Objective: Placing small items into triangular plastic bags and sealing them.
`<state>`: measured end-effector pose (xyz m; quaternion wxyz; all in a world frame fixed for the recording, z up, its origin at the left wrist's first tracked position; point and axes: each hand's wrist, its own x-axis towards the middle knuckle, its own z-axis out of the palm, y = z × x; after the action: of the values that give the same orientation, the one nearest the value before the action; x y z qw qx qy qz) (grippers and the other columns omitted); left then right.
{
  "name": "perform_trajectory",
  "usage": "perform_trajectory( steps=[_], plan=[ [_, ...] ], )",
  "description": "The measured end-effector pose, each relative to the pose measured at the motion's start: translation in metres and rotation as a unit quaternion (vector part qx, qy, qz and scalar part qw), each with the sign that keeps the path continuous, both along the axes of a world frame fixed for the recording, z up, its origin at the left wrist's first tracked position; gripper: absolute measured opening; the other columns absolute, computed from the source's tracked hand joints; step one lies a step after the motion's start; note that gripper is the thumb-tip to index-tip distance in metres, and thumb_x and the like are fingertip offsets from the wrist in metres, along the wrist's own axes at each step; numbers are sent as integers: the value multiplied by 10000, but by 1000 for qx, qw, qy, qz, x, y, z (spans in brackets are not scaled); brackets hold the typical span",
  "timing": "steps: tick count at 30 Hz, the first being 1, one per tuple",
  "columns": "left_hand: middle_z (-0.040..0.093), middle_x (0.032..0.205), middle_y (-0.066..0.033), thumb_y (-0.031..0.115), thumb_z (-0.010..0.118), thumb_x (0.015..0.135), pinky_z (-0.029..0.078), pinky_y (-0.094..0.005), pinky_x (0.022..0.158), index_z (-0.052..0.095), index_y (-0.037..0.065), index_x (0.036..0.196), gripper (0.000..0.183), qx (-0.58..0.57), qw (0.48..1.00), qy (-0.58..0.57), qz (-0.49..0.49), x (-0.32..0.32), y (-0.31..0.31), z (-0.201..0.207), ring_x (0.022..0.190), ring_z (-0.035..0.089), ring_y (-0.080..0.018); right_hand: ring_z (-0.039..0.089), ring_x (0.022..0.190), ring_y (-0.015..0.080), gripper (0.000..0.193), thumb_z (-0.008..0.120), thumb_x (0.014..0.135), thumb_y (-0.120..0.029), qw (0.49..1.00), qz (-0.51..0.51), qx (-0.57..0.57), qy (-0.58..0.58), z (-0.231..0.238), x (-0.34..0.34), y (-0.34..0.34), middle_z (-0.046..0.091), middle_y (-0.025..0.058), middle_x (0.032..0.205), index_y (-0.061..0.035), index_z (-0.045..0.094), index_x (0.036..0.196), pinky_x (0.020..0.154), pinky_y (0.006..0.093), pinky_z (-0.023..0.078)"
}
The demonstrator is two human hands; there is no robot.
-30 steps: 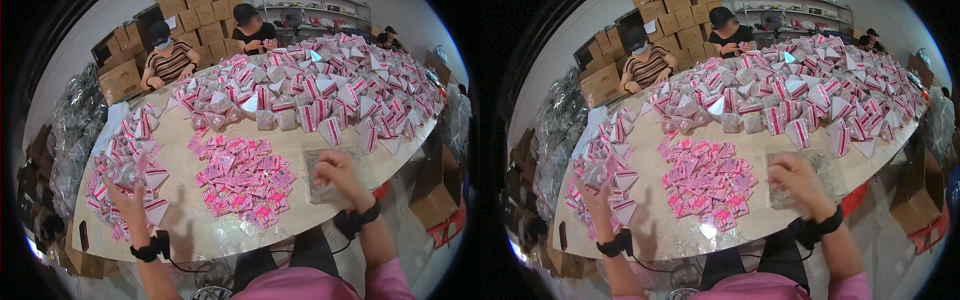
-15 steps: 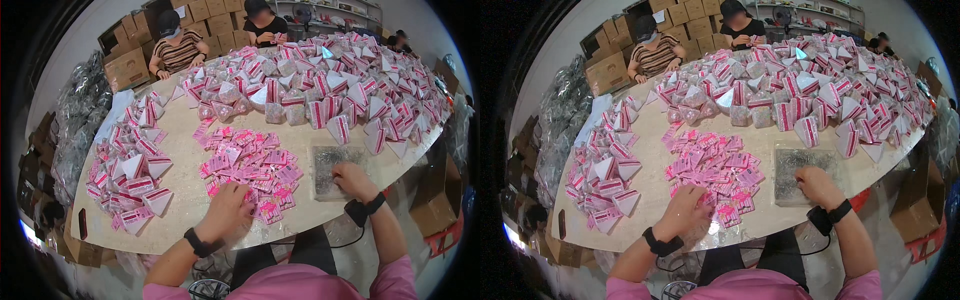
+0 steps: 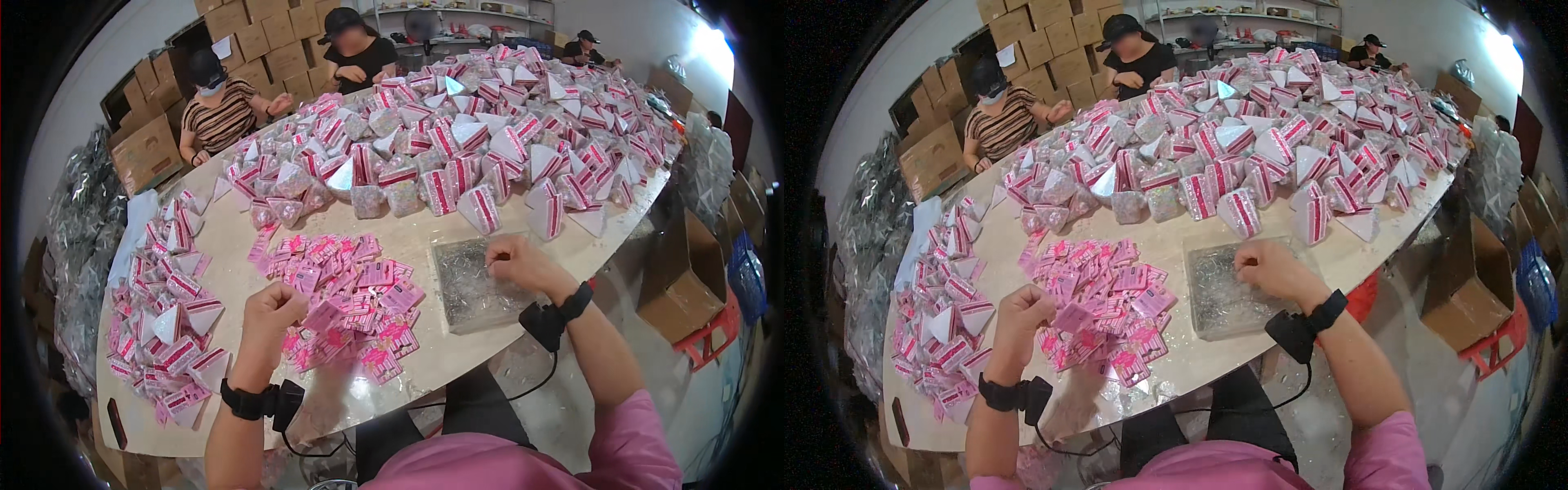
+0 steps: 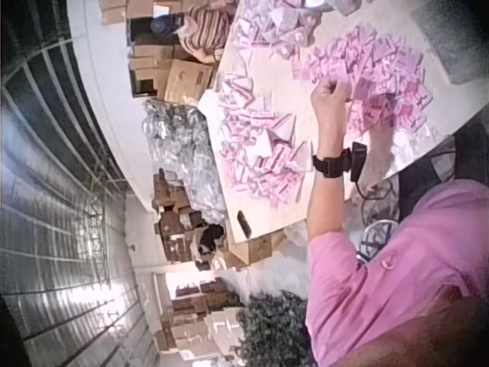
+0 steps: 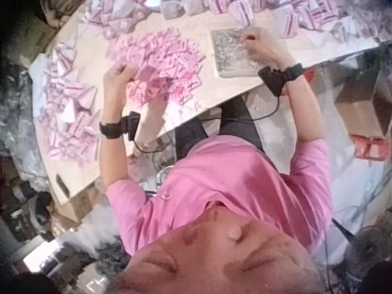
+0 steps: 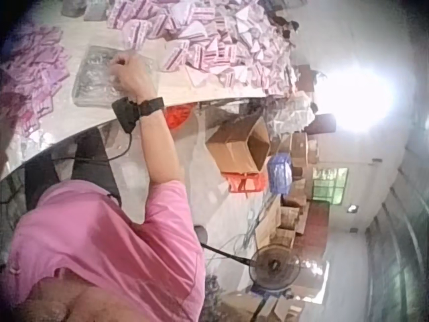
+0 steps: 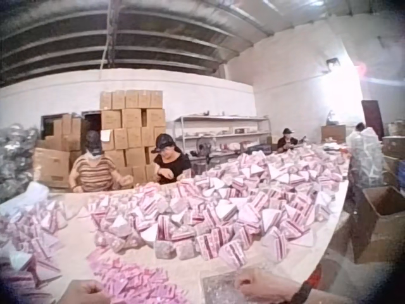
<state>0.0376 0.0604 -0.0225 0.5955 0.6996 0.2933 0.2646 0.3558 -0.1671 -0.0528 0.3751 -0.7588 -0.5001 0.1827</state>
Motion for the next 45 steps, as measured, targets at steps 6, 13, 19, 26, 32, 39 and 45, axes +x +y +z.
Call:
perform_trajectory(
  steps=[6, 13, 19, 26, 32, 39, 45],
  plan=[
    [570, 678, -21, 138, 607, 855, 431, -229, 574, 551, 60, 752, 141, -107, 993, -56, -8, 3, -5, -3, 589, 522, -94, 558, 653, 220, 105, 616, 687, -56, 999, -27, 13, -36, -12, 4, 0, 578, 121, 689, 11, 587, 763, 623, 329, 439],
    [579, 703, -41, 144, 580, 863, 425, -250, 576, 550, 58, 764, 134, -127, 990, -57, 0, 3, -6, -8, 618, 526, -113, 559, 633, 216, 97, 603, 699, -56, 999, -17, 26, -25, -1, 3, 0, 584, 117, 665, 19, 595, 761, 613, 329, 440],
    [591, 717, -60, 116, 580, 863, 433, -235, 587, 568, 27, 771, 128, -148, 986, -78, -3, 5, -9, -7, 623, 531, -111, 536, 612, 146, 117, 596, 696, -55, 999, -17, 32, -1, -1, 3, -1, 571, 78, 654, 22, 609, 783, 574, 301, 423],
    [594, 728, -70, 85, 568, 856, 432, -246, 590, 563, 14, 782, 103, -145, 985, -87, -15, 2, -14, -5, 632, 540, -133, 518, 612, 87, 153, 593, 705, -58, 989, -48, 32, 136, 16, -13, -2, 560, 6, 664, -1, 629, 842, 540, 256, 420],
    [600, 741, -73, 81, 577, 850, 447, -256, 598, 563, 20, 787, 88, -160, 982, -93, -23, 6, -18, -5, 639, 553, -140, 493, 510, 57, 77, 591, 764, -52, 972, -59, 46, 223, -1, -10, -2, 533, -7, 626, 1, 605, 819, 487, 221, 413],
    [604, 751, -75, 99, 588, 856, 453, -261, 594, 575, 11, 803, 103, -151, 983, -99, -24, 3, -19, -3, 652, 557, -141, 556, 494, 122, 115, 584, 784, -78, 986, -71, 53, 144, 3, -16, 3, 565, 42, 640, 20, 616, 834, 447, 263, 438],
    [612, 785, -89, 86, 565, 852, 451, -271, 624, 585, -5, 815, 101, -180, 976, -125, -9, 2, -23, 2, 689, 572, -162, 530, 503, 84, 89, 564, 782, -57, 995, -69, 62, 32, 8, -18, 1, 540, 24, 605, 11, 604, 823, 479, 245, 420]
  ],
)
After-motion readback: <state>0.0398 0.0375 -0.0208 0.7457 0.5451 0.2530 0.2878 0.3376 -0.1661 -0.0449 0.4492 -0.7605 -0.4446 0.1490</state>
